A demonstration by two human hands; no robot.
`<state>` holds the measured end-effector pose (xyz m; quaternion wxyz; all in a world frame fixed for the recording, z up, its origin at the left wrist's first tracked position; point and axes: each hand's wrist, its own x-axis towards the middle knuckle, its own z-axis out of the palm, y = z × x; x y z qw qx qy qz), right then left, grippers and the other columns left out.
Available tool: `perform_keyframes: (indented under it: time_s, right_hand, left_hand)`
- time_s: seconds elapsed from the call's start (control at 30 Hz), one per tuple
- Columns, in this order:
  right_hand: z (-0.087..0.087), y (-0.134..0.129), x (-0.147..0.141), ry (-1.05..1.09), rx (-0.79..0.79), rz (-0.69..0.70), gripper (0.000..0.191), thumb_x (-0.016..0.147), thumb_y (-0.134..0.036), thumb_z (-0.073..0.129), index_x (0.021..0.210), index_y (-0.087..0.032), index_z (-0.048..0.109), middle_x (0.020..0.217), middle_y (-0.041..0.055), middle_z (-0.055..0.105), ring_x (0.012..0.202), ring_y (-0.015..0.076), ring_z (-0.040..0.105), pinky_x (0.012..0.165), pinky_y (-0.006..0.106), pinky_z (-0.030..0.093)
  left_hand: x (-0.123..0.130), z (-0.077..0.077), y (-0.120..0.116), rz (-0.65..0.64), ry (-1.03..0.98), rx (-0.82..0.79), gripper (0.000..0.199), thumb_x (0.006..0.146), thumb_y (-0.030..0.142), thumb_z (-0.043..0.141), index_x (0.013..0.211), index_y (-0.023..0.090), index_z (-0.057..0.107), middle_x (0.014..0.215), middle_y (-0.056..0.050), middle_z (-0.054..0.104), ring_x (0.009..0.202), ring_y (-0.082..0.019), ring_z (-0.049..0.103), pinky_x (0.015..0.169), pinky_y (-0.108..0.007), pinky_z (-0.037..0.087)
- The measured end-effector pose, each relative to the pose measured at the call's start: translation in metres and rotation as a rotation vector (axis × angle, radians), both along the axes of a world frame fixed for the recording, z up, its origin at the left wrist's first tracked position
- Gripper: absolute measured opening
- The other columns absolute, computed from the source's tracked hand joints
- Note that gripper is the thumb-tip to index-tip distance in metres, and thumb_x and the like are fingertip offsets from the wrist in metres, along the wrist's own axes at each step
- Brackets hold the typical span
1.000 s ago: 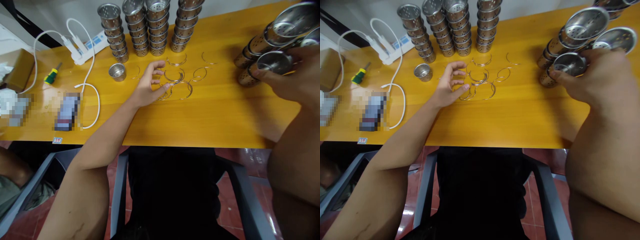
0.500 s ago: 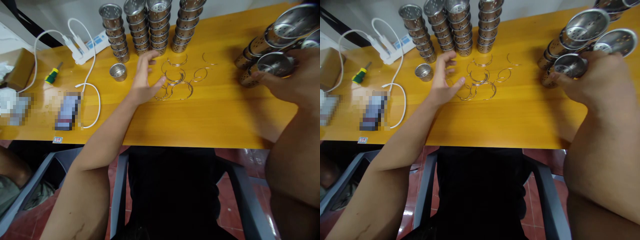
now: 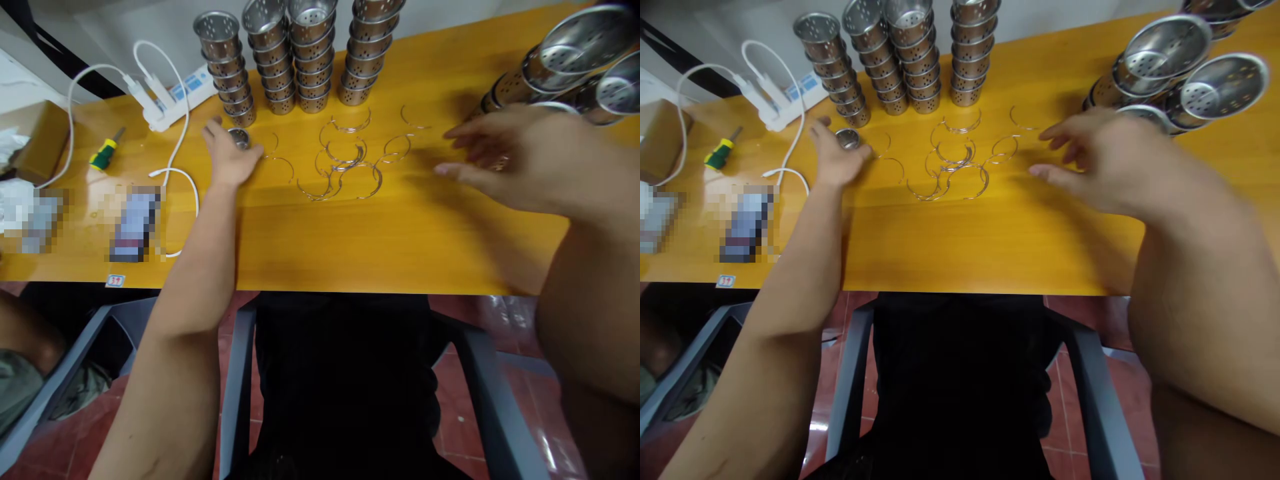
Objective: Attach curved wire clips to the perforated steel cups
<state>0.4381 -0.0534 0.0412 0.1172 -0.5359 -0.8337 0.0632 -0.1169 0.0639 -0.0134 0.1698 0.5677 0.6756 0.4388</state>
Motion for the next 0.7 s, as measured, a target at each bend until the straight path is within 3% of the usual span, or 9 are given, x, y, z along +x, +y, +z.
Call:
perform_keyframes:
  time_s: [0.03, 0.1, 0.13, 0.2, 0.27, 0.43, 0.5, 0.6, 0.7]
  right_hand:
    - [0.001, 0.01, -0.012, -0.026, -0.068, 0.038, 0.051, 0.128, -0.052, 0.081, 0.17, -0.023, 0.079, 0.145, 0.0237, 0.088, 0.117, 0.0399, 0.09, 0.106, 0.058, 0.073]
    - [-0.001, 0.03, -0.033, -0.096, -0.144, 0.05, 0.045, 0.123, -0.035, 0.086, 0.165, -0.019, 0.082, 0.141, 0.0228, 0.091, 0.114, 0.0396, 0.09, 0.1, 0.054, 0.071]
    - [-0.002, 0.039, -0.042, -0.127, -0.169, 0.054, 0.043, 0.122, -0.028, 0.086, 0.164, -0.017, 0.084, 0.141, 0.0231, 0.092, 0.115, 0.0397, 0.09, 0.099, 0.053, 0.069]
    - [-0.002, 0.055, -0.055, -0.178, -0.188, 0.071, 0.043, 0.122, -0.019, 0.086, 0.165, -0.015, 0.085, 0.145, 0.0231, 0.092, 0.121, 0.0393, 0.09, 0.101, 0.051, 0.067]
    - [0.0, 0.067, -0.066, -0.221, -0.2, 0.076, 0.041, 0.124, -0.017, 0.088, 0.165, -0.015, 0.088, 0.149, 0.0226, 0.092, 0.125, 0.0378, 0.09, 0.104, 0.05, 0.065]
    - [0.01, 0.084, -0.095, -0.196, -0.273, 0.042, 0.029, 0.125, -0.021, 0.096, 0.153, -0.013, 0.094, 0.142, 0.0185, 0.095, 0.112, 0.0294, 0.089, 0.098, 0.044, 0.061]
    - [0.009, 0.086, -0.109, -0.16, -0.258, 0.093, 0.03, 0.125, -0.022, 0.098, 0.153, -0.012, 0.094, 0.144, 0.0197, 0.094, 0.111, 0.0287, 0.087, 0.099, 0.044, 0.061]
    - [0.004, 0.086, -0.125, -0.086, -0.249, 0.164, 0.029, 0.124, -0.022, 0.099, 0.151, -0.013, 0.093, 0.144, 0.0189, 0.093, 0.113, 0.0301, 0.086, 0.102, 0.045, 0.062]
    - [-0.004, 0.083, -0.13, 0.023, -0.215, 0.175, 0.035, 0.124, -0.017, 0.091, 0.158, -0.012, 0.089, 0.139, 0.0207, 0.091, 0.116, 0.0337, 0.084, 0.111, 0.049, 0.067]
  left_hand:
    - [-0.011, -0.011, 0.013, -0.008, 0.052, -0.056, 0.12, 0.057, 0.06, 0.129, 0.14, 0.035, 0.046, 0.166, -0.009, 0.058, 0.172, -0.037, 0.033, 0.164, -0.065, 0.014]
    - [-0.026, -0.031, 0.03, -0.138, 0.145, -0.094, 0.1, 0.086, 0.092, 0.107, 0.143, 0.036, 0.048, 0.155, -0.008, 0.063, 0.175, -0.034, 0.029, 0.161, -0.067, 0.014]
    - [-0.03, -0.038, 0.034, -0.152, 0.145, -0.074, 0.097, 0.089, 0.097, 0.102, 0.143, 0.035, 0.05, 0.148, -0.008, 0.066, 0.173, -0.034, 0.034, 0.16, -0.068, 0.017]
    - [-0.031, -0.046, 0.035, -0.137, 0.089, -0.006, 0.097, 0.084, 0.093, 0.108, 0.14, 0.036, 0.054, 0.143, -0.008, 0.069, 0.164, -0.037, 0.047, 0.156, -0.07, 0.03]
    - [-0.025, -0.043, 0.031, -0.116, 0.028, 0.069, 0.099, 0.075, 0.08, 0.118, 0.138, 0.036, 0.057, 0.147, -0.009, 0.07, 0.156, -0.04, 0.055, 0.152, -0.071, 0.04]
    - [0.005, -0.017, 0.014, -0.337, 0.045, 0.167, 0.088, 0.097, 0.071, 0.109, 0.157, 0.036, 0.055, 0.16, -0.005, 0.071, 0.176, -0.034, 0.041, 0.163, -0.069, 0.026]
    - [0.018, -0.014, 0.009, -0.42, 0.026, 0.183, 0.085, 0.096, 0.067, 0.107, 0.16, 0.042, 0.057, 0.164, -0.007, 0.071, 0.186, -0.037, 0.037, 0.163, -0.07, 0.03]
    - [0.034, -0.021, 0.006, -0.443, -0.047, 0.217, 0.091, 0.087, 0.068, 0.109, 0.159, 0.044, 0.059, 0.174, -0.01, 0.068, 0.185, -0.043, 0.047, 0.158, -0.072, 0.043]
    - [0.042, -0.03, 0.006, -0.432, -0.081, 0.224, 0.095, 0.086, 0.068, 0.11, 0.16, 0.041, 0.057, 0.179, -0.013, 0.065, 0.179, -0.045, 0.057, 0.154, -0.07, 0.052]
